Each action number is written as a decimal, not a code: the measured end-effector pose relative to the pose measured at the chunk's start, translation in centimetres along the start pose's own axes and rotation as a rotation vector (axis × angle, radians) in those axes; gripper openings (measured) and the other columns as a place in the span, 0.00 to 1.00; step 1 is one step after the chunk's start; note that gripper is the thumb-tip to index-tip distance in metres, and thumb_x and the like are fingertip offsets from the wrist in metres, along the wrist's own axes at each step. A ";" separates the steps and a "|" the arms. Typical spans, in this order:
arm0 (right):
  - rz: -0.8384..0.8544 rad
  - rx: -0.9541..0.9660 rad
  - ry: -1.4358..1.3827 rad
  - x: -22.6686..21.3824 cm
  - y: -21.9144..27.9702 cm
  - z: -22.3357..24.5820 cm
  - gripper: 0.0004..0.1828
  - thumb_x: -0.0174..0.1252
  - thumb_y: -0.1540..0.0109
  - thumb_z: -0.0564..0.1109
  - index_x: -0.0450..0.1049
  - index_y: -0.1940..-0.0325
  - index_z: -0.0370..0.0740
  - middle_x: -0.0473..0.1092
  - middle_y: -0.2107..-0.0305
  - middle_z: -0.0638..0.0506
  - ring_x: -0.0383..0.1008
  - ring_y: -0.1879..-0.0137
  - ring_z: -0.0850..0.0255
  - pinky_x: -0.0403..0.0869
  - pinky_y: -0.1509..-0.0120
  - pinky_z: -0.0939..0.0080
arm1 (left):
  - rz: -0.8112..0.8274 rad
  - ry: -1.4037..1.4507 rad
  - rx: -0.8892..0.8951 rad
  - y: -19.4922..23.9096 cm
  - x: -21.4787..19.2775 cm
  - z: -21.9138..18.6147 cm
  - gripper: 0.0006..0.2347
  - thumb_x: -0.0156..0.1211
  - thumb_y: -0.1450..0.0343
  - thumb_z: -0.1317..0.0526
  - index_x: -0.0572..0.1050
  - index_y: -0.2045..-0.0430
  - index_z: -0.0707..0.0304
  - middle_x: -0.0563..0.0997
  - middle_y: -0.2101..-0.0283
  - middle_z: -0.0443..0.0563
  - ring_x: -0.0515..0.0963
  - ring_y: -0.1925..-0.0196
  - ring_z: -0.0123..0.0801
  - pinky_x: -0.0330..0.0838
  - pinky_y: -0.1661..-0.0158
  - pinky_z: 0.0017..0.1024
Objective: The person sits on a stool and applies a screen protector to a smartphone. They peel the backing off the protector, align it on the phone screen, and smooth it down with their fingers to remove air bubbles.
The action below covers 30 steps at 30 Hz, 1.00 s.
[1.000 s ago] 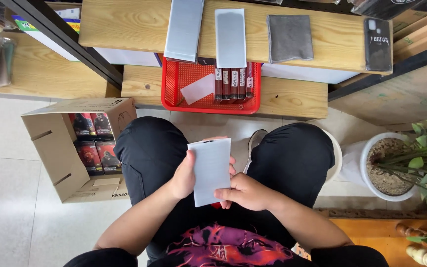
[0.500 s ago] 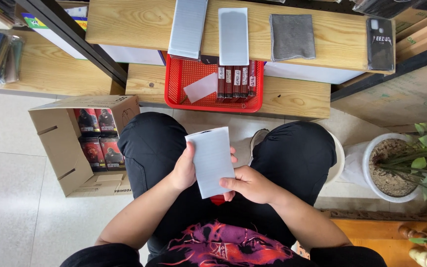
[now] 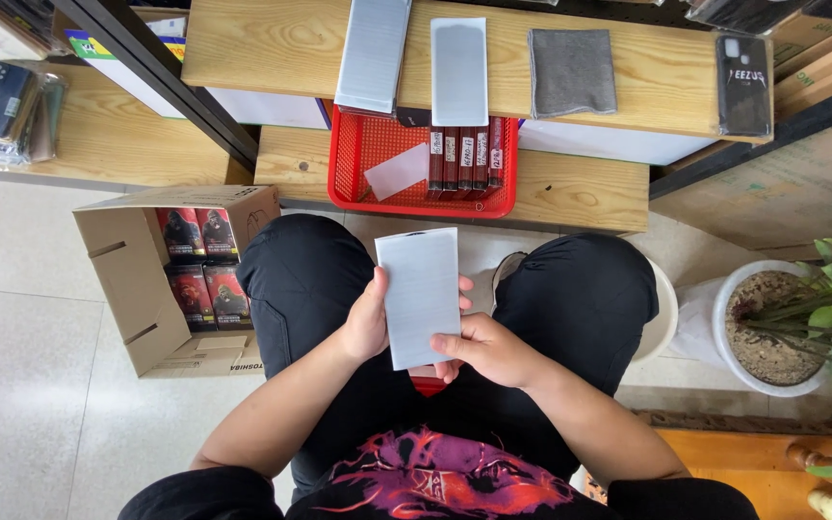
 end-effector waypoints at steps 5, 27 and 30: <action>0.001 0.014 0.005 0.4 0.0 0.2 0.21 0.54 0.34 0.45 0.78 0.78 0.32 0.74 0.82 0.48 0.76 0.75 0.65 0.79 0.65 0.64 | 0.030 -0.007 0.001 -0.3 -0.6 0.0 0.35 0.22 0.24 0.41 0.71 0.53 0.82 0.79 0.56 0.77 0.81 0.54 0.58 0.77 0.57 0.52; -0.211 -0.114 -0.170 -0.9 -0.1 0.5 0.07 0.61 0.40 0.37 0.78 0.63 0.28 0.76 0.76 0.43 0.77 0.70 0.61 0.80 0.62 0.57 | -0.195 -0.161 -0.134 0.7 -0.7 0.3 0.32 0.29 0.23 0.43 0.73 0.55 0.80 0.80 0.56 0.75 0.80 0.55 0.52 0.76 0.57 0.52; -0.339 -0.131 -0.164 -2.2 0.3 0.0 0.08 0.60 0.40 0.38 0.78 0.63 0.27 0.75 0.77 0.40 0.77 0.70 0.59 0.79 0.64 0.59 | -0.199 -0.119 -0.123 0.3 -1.7 0.7 0.33 0.28 0.23 0.42 0.73 0.54 0.80 0.79 0.55 0.77 0.81 0.55 0.56 0.76 0.58 0.52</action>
Point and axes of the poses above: each hand's wrist, its own y-axis away from the middle knuckle, its own x-axis out of the palm, z = x × y, the point moved 6 cm from there along -y, towards the middle knuckle
